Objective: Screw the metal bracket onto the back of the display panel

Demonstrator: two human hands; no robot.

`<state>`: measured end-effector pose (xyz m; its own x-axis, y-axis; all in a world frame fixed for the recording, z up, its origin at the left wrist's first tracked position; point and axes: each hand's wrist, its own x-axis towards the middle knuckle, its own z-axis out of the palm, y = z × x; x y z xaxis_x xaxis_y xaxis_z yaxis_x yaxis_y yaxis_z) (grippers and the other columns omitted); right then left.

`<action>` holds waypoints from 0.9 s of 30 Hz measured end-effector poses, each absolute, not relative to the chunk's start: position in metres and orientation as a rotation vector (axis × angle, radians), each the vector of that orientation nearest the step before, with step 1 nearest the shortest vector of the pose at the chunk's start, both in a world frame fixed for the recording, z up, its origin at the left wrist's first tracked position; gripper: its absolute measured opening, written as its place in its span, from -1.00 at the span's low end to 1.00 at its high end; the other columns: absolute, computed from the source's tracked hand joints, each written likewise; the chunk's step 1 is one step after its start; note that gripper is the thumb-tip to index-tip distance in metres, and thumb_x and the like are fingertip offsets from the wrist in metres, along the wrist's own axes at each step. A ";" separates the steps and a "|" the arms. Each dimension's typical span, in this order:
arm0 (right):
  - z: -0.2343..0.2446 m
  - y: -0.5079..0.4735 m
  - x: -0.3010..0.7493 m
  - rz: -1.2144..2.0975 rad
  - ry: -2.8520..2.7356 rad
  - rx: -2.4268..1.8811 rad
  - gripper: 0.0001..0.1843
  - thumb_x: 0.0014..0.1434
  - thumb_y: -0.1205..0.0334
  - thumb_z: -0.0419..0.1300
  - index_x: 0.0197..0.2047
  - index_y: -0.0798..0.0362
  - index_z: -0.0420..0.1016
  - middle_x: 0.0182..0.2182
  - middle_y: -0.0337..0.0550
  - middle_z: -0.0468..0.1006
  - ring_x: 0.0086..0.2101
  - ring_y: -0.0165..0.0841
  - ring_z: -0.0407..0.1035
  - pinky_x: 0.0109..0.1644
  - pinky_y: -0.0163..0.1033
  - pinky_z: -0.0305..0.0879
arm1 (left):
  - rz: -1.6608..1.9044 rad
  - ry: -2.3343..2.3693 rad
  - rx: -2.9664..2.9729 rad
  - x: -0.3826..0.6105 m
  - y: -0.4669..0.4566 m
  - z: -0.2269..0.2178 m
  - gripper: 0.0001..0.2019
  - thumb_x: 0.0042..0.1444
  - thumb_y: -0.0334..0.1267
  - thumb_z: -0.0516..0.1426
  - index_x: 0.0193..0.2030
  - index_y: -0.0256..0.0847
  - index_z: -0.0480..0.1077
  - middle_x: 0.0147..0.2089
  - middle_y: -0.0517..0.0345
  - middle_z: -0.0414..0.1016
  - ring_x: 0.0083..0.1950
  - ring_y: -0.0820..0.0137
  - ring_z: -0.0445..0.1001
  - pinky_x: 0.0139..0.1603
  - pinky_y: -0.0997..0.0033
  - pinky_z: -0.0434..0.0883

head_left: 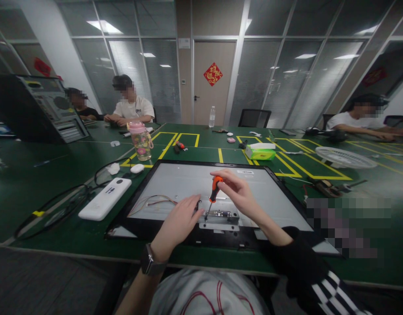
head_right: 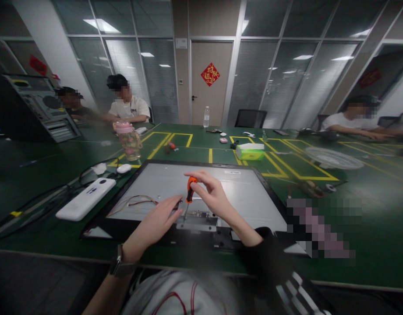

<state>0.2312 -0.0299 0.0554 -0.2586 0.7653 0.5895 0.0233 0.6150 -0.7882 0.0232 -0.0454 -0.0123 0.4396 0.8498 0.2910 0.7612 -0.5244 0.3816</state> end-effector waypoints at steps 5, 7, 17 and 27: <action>0.055 -0.030 0.231 0.902 -1.682 -0.629 -0.74 0.25 0.11 0.20 -0.01 -0.12 0.58 -0.19 -0.12 0.55 -0.13 -0.26 0.45 0.03 -0.10 0.36 | 0.673 1.428 2.496 0.023 -0.044 -0.015 -0.59 0.39 -0.11 -0.07 0.27 -0.24 0.25 0.28 -0.09 0.36 0.28 0.19 0.33 0.30 0.10 0.25; 0.054 -0.029 0.230 0.813 -1.651 -0.634 -0.80 0.17 0.13 0.29 -0.12 -0.11 0.62 -0.23 -0.14 0.52 -0.16 -0.28 0.43 0.01 -0.12 0.36 | 0.678 1.427 2.496 0.024 -0.045 -0.014 -0.59 0.39 -0.10 -0.08 0.27 -0.22 0.25 0.27 -0.08 0.37 0.28 0.19 0.34 0.30 0.09 0.25; 0.052 -0.027 0.230 0.963 -1.572 -0.593 -0.85 0.12 0.12 0.34 -0.22 -0.08 0.60 -0.27 -0.20 0.46 -0.34 -0.39 0.40 -0.19 -0.23 0.40 | 0.645 1.427 2.507 0.024 -0.045 -0.012 -0.59 0.39 -0.11 -0.09 0.26 -0.23 0.25 0.27 -0.10 0.37 0.27 0.17 0.35 0.29 0.08 0.26; 0.050 -0.027 0.234 1.175 -1.608 -0.526 -0.71 0.29 0.07 0.15 0.04 -0.12 0.54 -0.15 -0.11 0.63 -0.09 -0.27 0.50 0.05 -0.07 0.39 | 0.653 1.420 2.504 0.024 -0.045 -0.011 -0.59 0.39 -0.12 -0.07 0.27 -0.26 0.24 0.28 -0.12 0.35 0.29 0.18 0.32 0.31 0.09 0.24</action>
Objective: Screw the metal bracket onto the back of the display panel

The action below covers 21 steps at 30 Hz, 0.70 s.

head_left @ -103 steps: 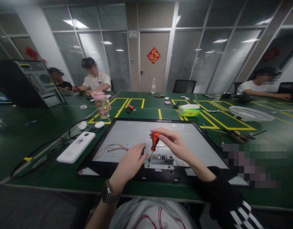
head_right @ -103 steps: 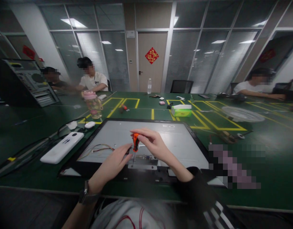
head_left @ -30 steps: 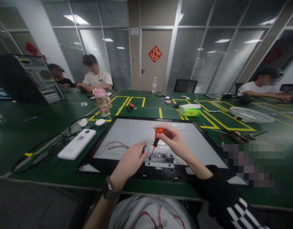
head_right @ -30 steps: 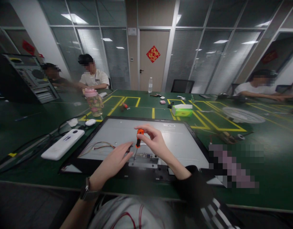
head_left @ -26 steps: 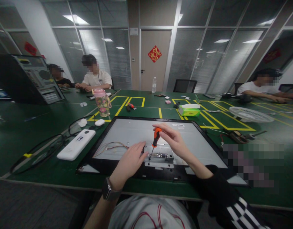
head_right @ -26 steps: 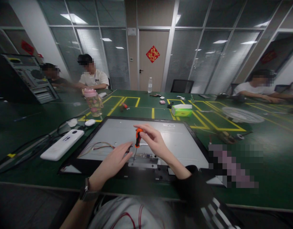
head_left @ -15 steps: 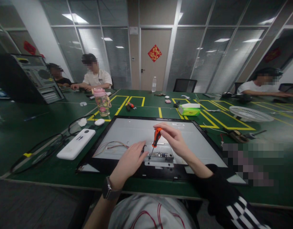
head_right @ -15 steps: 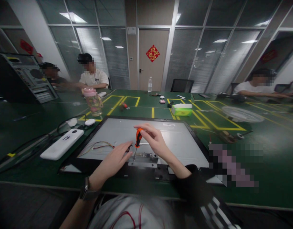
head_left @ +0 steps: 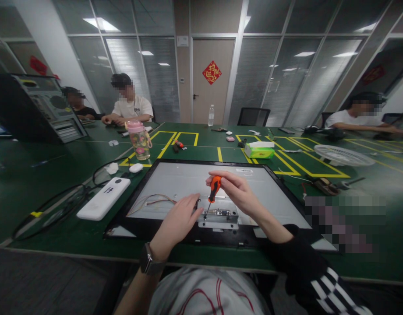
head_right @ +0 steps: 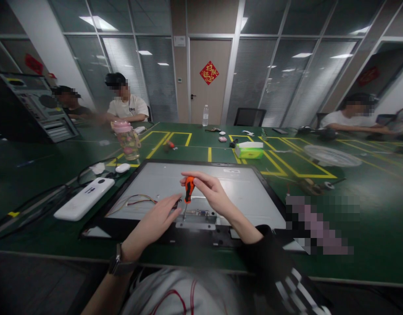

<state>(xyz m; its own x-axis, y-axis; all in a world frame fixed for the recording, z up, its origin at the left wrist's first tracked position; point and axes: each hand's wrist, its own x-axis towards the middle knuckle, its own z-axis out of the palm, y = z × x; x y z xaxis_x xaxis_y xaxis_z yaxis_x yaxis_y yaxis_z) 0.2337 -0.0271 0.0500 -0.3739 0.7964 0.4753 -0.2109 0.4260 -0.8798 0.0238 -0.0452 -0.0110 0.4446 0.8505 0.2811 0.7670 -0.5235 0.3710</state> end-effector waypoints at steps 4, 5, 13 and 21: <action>0.052 -0.028 0.233 1.150 -1.620 -0.548 -0.71 0.27 0.10 0.18 0.04 -0.11 0.55 -0.16 -0.11 0.62 -0.09 -0.26 0.50 0.07 -0.06 0.39 | 0.649 1.423 2.510 0.024 -0.046 -0.010 -0.59 0.39 -0.12 -0.07 0.26 -0.26 0.24 0.28 -0.12 0.36 0.29 0.18 0.33 0.31 0.08 0.24; 0.052 -0.028 0.232 1.118 -1.615 -0.561 -0.73 0.24 0.12 0.23 0.00 -0.11 0.57 -0.18 -0.13 0.61 -0.11 -0.28 0.50 0.05 -0.09 0.40 | 0.646 1.424 2.512 0.024 -0.046 -0.010 -0.59 0.40 -0.12 -0.07 0.26 -0.27 0.24 0.28 -0.12 0.36 0.28 0.18 0.33 0.31 0.08 0.24; 0.053 -0.030 0.233 0.943 -1.678 -0.597 -0.71 0.28 0.11 0.17 0.02 -0.08 0.57 -0.17 -0.09 0.55 -0.14 -0.27 0.47 0.04 -0.07 0.38 | 0.626 1.452 2.527 0.024 -0.044 -0.014 -0.58 0.39 -0.12 -0.06 0.27 -0.29 0.24 0.28 -0.11 0.35 0.29 0.19 0.33 0.31 0.12 0.24; 0.053 -0.028 0.232 0.815 -1.661 -0.605 -0.80 0.20 0.12 0.26 -0.11 -0.10 0.63 -0.18 -0.12 0.53 -0.13 -0.29 0.44 0.01 -0.14 0.37 | 0.649 1.435 2.532 0.024 -0.044 -0.015 -0.57 0.41 -0.10 -0.10 0.28 -0.29 0.24 0.27 -0.11 0.36 0.28 0.20 0.33 0.31 0.11 0.25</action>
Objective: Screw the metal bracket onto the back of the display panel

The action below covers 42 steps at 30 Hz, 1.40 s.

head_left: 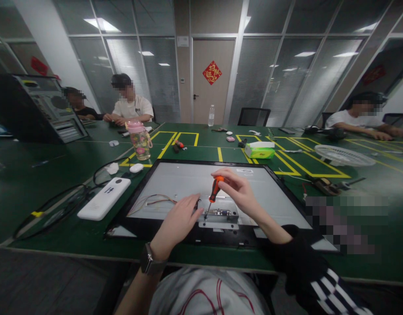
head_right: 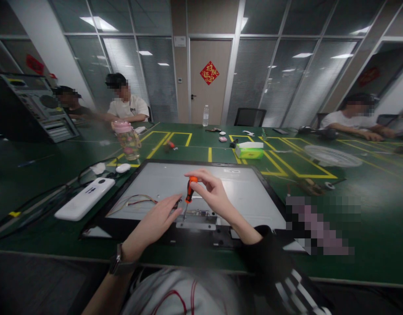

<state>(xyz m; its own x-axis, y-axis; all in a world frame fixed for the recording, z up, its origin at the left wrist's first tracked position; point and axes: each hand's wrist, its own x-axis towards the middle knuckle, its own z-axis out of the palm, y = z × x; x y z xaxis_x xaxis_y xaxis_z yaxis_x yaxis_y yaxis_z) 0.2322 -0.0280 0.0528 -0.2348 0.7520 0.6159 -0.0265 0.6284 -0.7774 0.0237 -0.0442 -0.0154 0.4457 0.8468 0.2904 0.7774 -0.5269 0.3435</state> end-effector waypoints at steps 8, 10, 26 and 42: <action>0.052 -0.027 0.233 0.893 -1.599 -0.595 -0.81 0.15 0.13 0.31 -0.15 -0.08 0.64 -0.20 -0.13 0.54 -0.23 -0.32 0.46 -0.09 -0.17 0.42 | 0.642 1.432 2.523 0.024 -0.044 -0.014 -0.56 0.40 -0.09 -0.09 0.28 -0.27 0.24 0.29 -0.09 0.35 0.28 0.20 0.32 0.31 0.12 0.24; 0.053 -0.028 0.233 0.917 -1.611 -0.596 -0.78 0.18 0.12 0.27 -0.11 -0.07 0.63 -0.16 -0.10 0.55 -0.18 -0.30 0.47 -0.04 -0.14 0.42 | 0.631 1.441 2.518 0.024 -0.044 -0.013 -0.57 0.40 -0.09 -0.08 0.28 -0.28 0.24 0.29 -0.10 0.35 0.28 0.19 0.33 0.31 0.12 0.24; 0.054 -0.030 0.232 0.972 -1.665 -0.617 -0.72 0.27 0.11 0.18 0.02 -0.12 0.56 -0.16 -0.13 0.58 -0.10 -0.28 0.46 0.05 -0.12 0.36 | 0.618 1.453 2.507 0.025 -0.045 -0.012 -0.57 0.39 -0.12 -0.06 0.27 -0.31 0.24 0.28 -0.12 0.35 0.29 0.18 0.32 0.32 0.10 0.23; 0.051 -0.027 0.233 1.226 -1.564 -0.493 -0.76 0.19 0.04 0.26 -0.11 -0.07 0.60 -0.19 -0.12 0.58 -0.16 -0.29 0.48 0.00 -0.11 0.39 | 0.677 1.416 2.504 0.024 -0.045 -0.013 -0.60 0.39 -0.11 -0.08 0.25 -0.23 0.25 0.26 -0.10 0.37 0.28 0.19 0.34 0.30 0.09 0.25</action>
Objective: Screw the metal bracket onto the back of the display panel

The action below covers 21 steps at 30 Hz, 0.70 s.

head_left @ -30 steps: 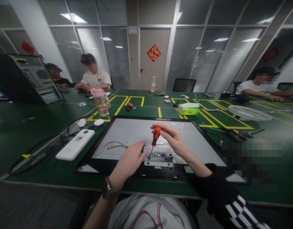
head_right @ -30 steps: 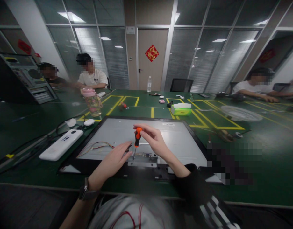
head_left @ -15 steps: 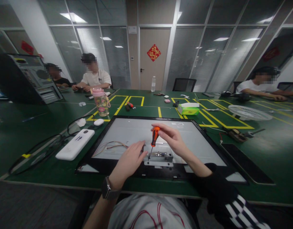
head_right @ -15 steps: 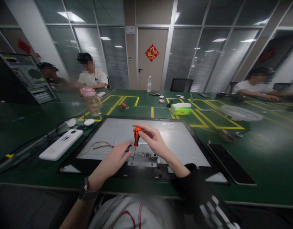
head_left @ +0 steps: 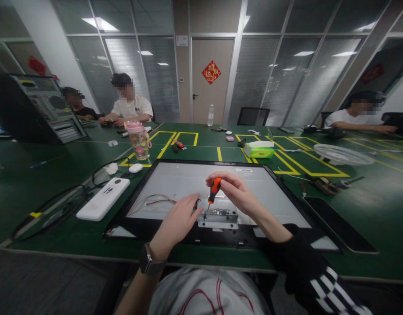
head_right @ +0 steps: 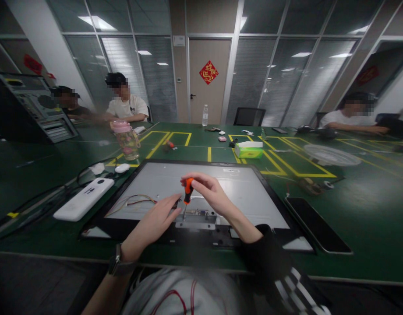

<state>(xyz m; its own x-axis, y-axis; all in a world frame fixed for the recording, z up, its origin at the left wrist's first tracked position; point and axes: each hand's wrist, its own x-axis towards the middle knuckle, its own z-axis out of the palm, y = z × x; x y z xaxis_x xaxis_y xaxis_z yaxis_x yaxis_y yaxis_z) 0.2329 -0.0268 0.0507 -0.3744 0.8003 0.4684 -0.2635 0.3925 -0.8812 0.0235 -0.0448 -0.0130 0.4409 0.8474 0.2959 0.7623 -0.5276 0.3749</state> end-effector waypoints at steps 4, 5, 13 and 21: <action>0.050 -0.025 0.232 1.224 -1.582 -0.434 -0.86 0.09 0.12 0.37 -0.26 -0.06 0.62 -0.24 -0.19 0.52 -0.24 -0.35 0.46 -0.18 -0.24 0.43 | 0.692 1.409 2.502 0.023 -0.045 -0.013 -0.60 0.39 -0.11 -0.07 0.25 -0.23 0.25 0.25 -0.09 0.39 0.26 0.19 0.35 0.29 0.10 0.27; 0.050 -0.025 0.232 1.246 -1.582 -0.428 -0.86 0.12 0.12 0.35 -0.23 -0.07 0.62 -0.25 -0.19 0.53 -0.24 -0.36 0.47 -0.19 -0.25 0.43 | 0.686 1.406 2.500 0.024 -0.045 -0.012 -0.61 0.39 -0.12 -0.08 0.25 -0.23 0.25 0.25 -0.09 0.38 0.26 0.19 0.35 0.29 0.11 0.26; 0.053 -0.030 0.232 1.397 -1.564 -0.425 -0.70 0.25 0.08 0.21 0.03 -0.07 0.52 -0.09 -0.08 0.62 -0.03 -0.26 0.49 0.08 -0.07 0.37 | 0.664 1.423 2.484 0.025 -0.045 -0.012 -0.60 0.38 -0.14 -0.06 0.25 -0.27 0.25 0.26 -0.12 0.37 0.28 0.19 0.33 0.31 0.10 0.24; 0.053 -0.030 0.229 0.867 -1.661 -0.617 -0.80 0.10 0.15 0.35 -0.16 -0.07 0.61 -0.25 -0.16 0.49 -0.23 -0.34 0.42 -0.03 -0.15 0.39 | 0.664 1.415 2.503 0.023 -0.044 -0.014 -0.60 0.39 -0.11 -0.07 0.26 -0.24 0.24 0.27 -0.10 0.37 0.28 0.19 0.34 0.31 0.11 0.24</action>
